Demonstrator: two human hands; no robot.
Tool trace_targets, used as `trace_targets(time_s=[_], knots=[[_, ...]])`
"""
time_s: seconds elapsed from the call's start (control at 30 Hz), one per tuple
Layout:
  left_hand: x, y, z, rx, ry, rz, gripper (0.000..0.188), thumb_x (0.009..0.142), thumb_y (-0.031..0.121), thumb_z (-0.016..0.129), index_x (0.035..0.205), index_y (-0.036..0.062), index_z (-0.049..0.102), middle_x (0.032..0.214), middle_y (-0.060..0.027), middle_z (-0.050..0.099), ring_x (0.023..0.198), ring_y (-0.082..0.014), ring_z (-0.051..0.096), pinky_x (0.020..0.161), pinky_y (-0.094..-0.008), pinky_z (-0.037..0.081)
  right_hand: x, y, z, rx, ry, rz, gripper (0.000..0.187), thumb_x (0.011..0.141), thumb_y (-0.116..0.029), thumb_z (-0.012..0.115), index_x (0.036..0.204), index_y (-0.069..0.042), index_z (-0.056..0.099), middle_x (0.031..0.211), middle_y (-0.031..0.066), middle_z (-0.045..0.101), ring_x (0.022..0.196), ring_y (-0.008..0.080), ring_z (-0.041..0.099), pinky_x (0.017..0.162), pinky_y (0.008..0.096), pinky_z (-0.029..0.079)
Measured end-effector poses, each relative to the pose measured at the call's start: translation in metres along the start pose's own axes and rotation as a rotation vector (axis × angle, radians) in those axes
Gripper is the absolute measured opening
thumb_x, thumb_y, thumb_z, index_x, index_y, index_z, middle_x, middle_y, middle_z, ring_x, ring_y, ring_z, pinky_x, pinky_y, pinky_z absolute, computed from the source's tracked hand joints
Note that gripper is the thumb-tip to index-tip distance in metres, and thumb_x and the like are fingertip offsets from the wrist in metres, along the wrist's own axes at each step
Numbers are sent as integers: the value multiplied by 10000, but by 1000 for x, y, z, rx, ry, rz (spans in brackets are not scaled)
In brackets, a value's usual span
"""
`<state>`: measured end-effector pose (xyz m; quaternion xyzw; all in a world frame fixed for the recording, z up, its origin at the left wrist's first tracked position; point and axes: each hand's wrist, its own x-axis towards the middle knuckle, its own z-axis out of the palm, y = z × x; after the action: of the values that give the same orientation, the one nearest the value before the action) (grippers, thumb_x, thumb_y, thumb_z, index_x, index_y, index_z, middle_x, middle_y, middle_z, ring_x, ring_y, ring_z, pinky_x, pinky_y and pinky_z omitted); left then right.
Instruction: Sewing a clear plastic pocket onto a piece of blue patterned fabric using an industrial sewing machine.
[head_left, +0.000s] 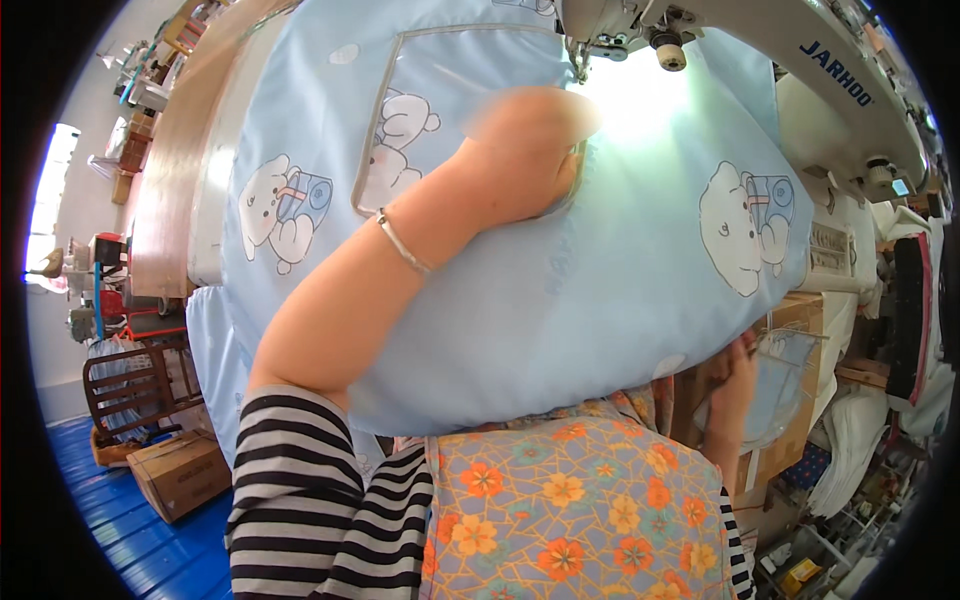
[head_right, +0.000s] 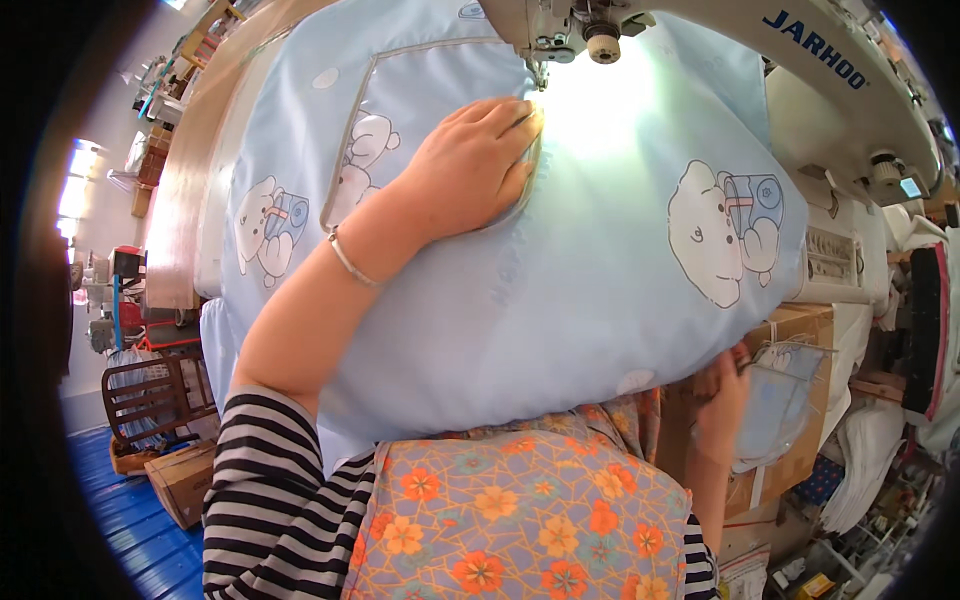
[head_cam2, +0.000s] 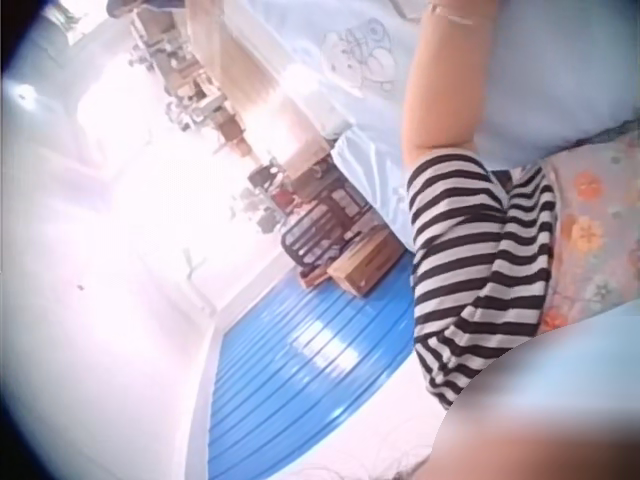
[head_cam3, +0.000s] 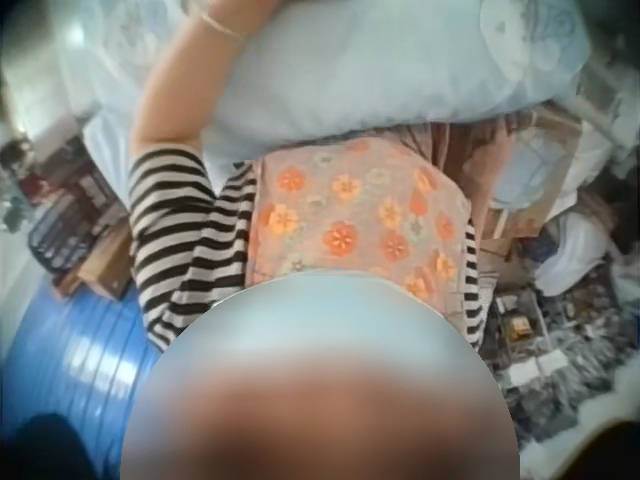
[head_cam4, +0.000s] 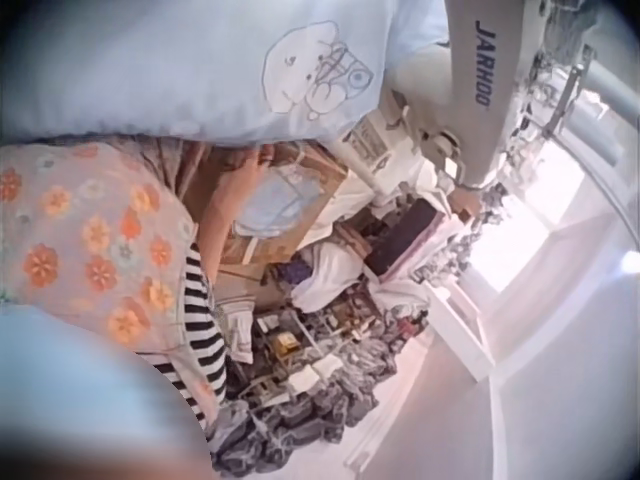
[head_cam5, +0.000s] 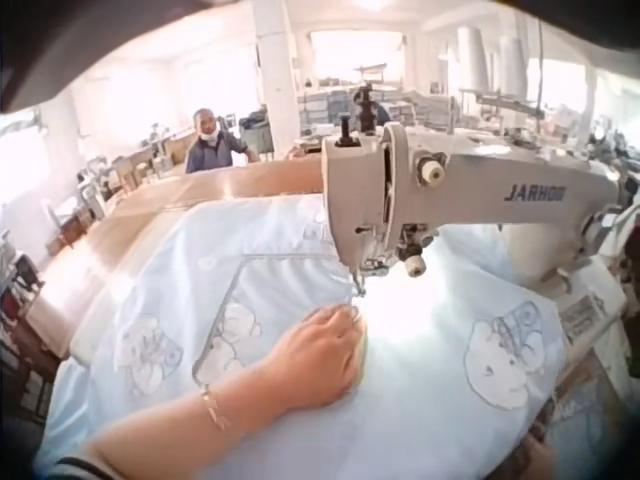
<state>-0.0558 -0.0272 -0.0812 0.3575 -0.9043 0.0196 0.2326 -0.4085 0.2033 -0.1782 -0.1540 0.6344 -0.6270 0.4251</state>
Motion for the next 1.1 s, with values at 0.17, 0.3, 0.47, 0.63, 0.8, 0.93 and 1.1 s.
trace_targets(time_s=[0.17, 0.3, 0.47, 0.63, 0.8, 0.93, 1.1], knots=[[-15, 15, -5, -41, -19, -2, 394, 906, 144, 555, 1253, -36, 605, 1297, -176, 599, 1233, -328, 557, 1068, -440, 432, -16, 6, -12, 50, -116, -2, 224, 935, -51, 622, 1141, -60, 534, 766, -56, 503, 553, 20, 363, 496, 198, 285], [-12, 12, -5, -33, -13, -28, 392, 906, 141, 552, 1251, -38, 604, 1311, -179, 597, 1233, -332, 556, 1065, -436, 434, -6, -8, -17, -23, -56, -48, 269, 924, -26, 628, 1177, -42, 538, 771, -52, 499, 556, 22, 363, 496, 203, 286], [-2, 1, -1, -39, 4, -48, 381, 910, 140, 547, 1242, -38, 609, 1308, -176, 603, 1234, -333, 555, 1068, -433, 432, 10, -23, -19, -37, -23, -74, 329, 913, -10, 640, 1227, -25, 544, 796, -45, 506, 558, 18, 367, 495, 205, 294], [5, -8, 4, -11, 15, -39, 387, 911, 147, 550, 1250, -33, 607, 1314, -175, 597, 1239, -334, 551, 1076, -435, 425, 9, -18, -13, 4, 3, -103, 226, 962, -91, 621, 1181, -62, 572, 785, -64, 503, 532, 18, 340, 482, 201, 287], [-5, 5, -2, -13, -8, -48, 412, 906, 153, 572, 1275, -29, 588, 1327, -179, 585, 1250, -346, 542, 1088, -446, 416, -20, 36, -4, 424, -102, 388, 156, 978, -159, 609, 1120, -104, 580, 820, -46, 538, 530, 36, 359, 491, 199, 321], [-17, 16, -9, -50, -31, -40, 395, 906, 128, 585, 1271, -22, 595, 1319, -176, 592, 1245, -342, 551, 1083, -443, 429, -37, 62, -4, 597, -340, 458, 176, 955, -135, 609, 1123, -96, 572, 848, -24, 569, 528, 47, 395, 485, 204, 335], [-14, 11, -4, -92, 7, -45, 352, 855, 52, 579, 1192, -36, 636, 1216, -149, 648, 1211, -307, 577, 1039, -425, 461, -44, 41, -8, 434, -437, 289, 267, 909, -51, 581, 1173, -26, 551, 926, 19, 607, 534, 67, 435, 480, 216, 358]])
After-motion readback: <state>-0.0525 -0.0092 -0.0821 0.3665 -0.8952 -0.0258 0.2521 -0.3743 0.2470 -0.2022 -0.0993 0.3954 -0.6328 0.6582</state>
